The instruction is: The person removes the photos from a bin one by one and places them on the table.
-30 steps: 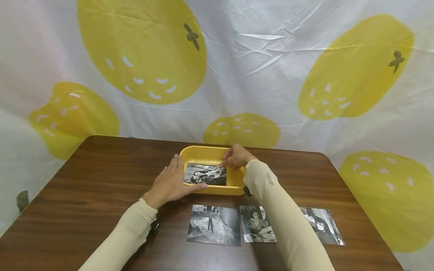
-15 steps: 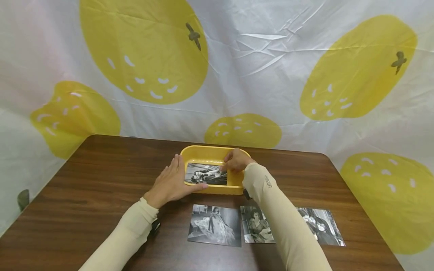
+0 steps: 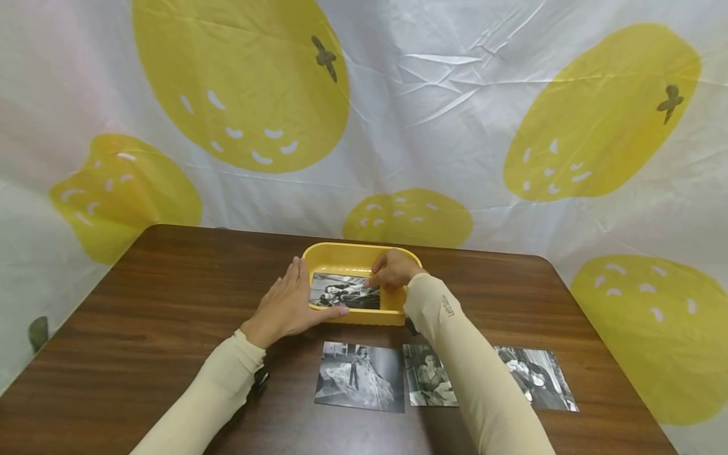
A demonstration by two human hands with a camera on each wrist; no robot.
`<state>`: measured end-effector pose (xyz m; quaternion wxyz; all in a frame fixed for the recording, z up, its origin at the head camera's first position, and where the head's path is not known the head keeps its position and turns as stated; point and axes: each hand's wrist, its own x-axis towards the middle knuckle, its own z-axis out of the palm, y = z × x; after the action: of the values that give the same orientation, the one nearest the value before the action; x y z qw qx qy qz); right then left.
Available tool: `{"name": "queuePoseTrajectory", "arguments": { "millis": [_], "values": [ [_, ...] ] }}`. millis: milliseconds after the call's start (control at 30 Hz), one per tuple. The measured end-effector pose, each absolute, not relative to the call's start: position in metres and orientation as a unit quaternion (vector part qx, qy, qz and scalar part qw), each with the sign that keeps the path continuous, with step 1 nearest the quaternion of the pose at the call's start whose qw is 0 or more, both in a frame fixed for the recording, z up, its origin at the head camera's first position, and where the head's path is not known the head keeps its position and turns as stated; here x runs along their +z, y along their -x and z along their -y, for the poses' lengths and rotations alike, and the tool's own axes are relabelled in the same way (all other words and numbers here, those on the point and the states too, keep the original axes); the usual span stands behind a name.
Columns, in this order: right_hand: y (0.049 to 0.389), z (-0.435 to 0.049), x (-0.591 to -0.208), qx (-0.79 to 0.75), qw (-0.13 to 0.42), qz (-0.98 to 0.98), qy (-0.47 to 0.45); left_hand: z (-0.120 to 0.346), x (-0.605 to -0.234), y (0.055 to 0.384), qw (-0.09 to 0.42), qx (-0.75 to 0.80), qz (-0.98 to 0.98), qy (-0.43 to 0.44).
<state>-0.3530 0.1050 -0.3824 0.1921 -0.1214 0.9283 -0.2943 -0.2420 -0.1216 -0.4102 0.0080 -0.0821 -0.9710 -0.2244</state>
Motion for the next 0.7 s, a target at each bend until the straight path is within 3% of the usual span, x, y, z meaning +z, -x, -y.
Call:
{"name": "queuePoseTrajectory", "arguments": {
  "millis": [700],
  "values": [
    [0.3506, -0.1049, -0.3843, -0.28, 0.192, -0.928, 0.152, 0.1213, -0.4105, 0.2424, 0.008, -0.222, 0.972, 0.08]
  ]
}}
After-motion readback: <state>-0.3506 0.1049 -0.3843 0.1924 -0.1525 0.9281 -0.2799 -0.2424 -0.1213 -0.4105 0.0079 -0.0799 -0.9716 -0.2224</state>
